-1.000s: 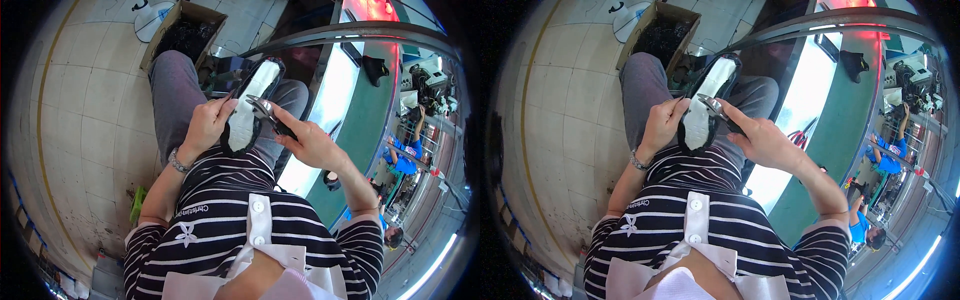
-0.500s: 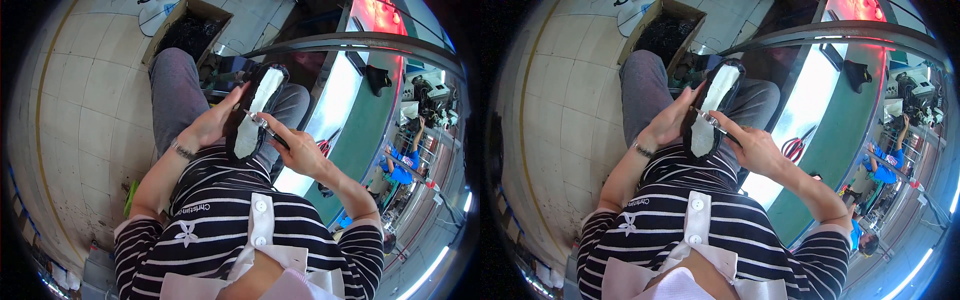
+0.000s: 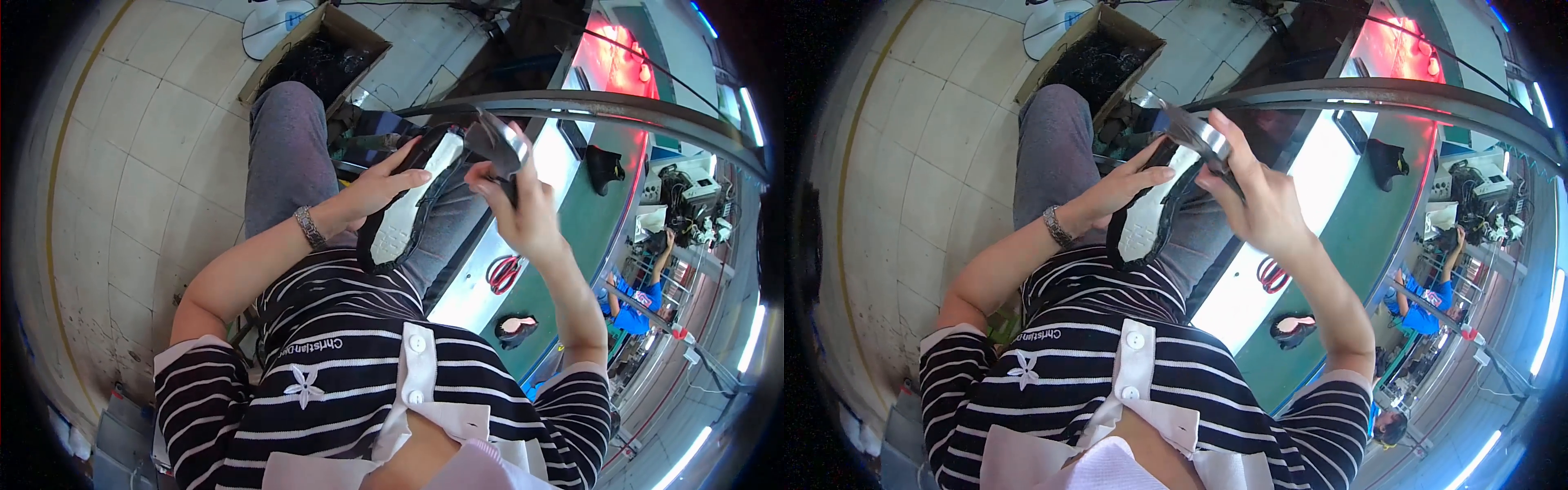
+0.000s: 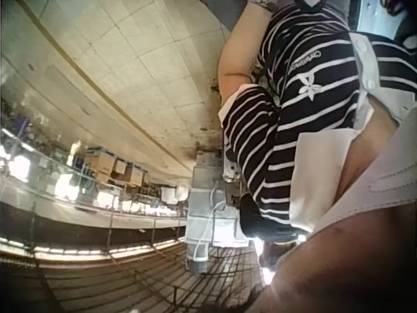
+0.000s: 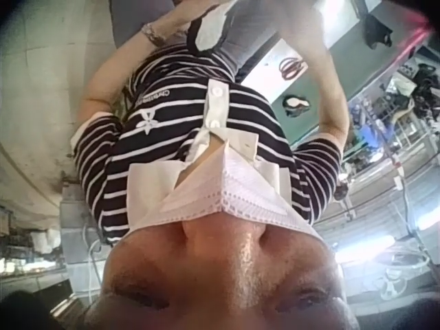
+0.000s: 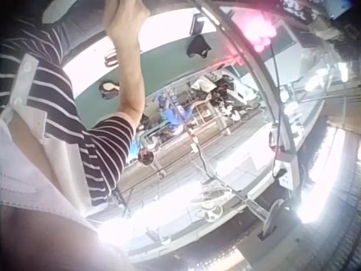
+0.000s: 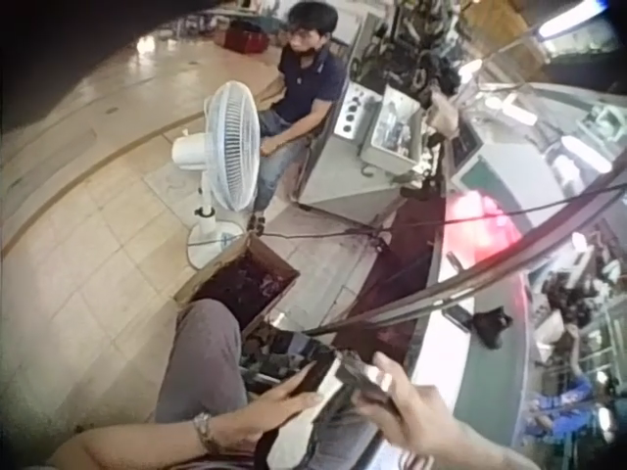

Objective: The person is lasting and trimming a shoe upper on a last using pliers, a hammer, and scissors.

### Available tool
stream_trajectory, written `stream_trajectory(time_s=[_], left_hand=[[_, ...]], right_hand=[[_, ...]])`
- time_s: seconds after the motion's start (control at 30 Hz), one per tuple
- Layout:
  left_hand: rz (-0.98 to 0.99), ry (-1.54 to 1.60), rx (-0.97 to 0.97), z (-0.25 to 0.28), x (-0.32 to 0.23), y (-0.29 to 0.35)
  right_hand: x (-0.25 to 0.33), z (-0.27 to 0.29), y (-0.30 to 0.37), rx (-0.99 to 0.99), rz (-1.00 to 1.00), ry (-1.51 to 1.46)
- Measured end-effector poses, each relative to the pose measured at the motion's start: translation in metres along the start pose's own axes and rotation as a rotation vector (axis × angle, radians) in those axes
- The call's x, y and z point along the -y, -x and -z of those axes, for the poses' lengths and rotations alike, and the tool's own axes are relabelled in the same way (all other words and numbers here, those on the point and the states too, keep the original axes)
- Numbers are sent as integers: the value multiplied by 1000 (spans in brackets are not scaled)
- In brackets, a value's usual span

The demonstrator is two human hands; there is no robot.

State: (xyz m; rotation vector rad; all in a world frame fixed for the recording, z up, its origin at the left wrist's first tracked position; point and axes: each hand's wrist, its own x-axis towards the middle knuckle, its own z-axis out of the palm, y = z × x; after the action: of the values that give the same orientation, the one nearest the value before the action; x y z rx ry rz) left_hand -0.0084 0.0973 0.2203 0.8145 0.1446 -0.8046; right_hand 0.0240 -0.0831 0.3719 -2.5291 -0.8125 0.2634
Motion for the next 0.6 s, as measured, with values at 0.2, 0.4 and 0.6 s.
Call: stream_trajectory(time_s=[0.2,0.4,0.6], left_hand=[[8,-24,29,12,-7,-4],[53,-22,59,9,-12,2],[100,-119,92,8,-27,5]], right_hand=[[-18,-7,-13,292,-63,346],[-39,-38,11,323,-117,336],[-19,-41,16,35,21,175]])
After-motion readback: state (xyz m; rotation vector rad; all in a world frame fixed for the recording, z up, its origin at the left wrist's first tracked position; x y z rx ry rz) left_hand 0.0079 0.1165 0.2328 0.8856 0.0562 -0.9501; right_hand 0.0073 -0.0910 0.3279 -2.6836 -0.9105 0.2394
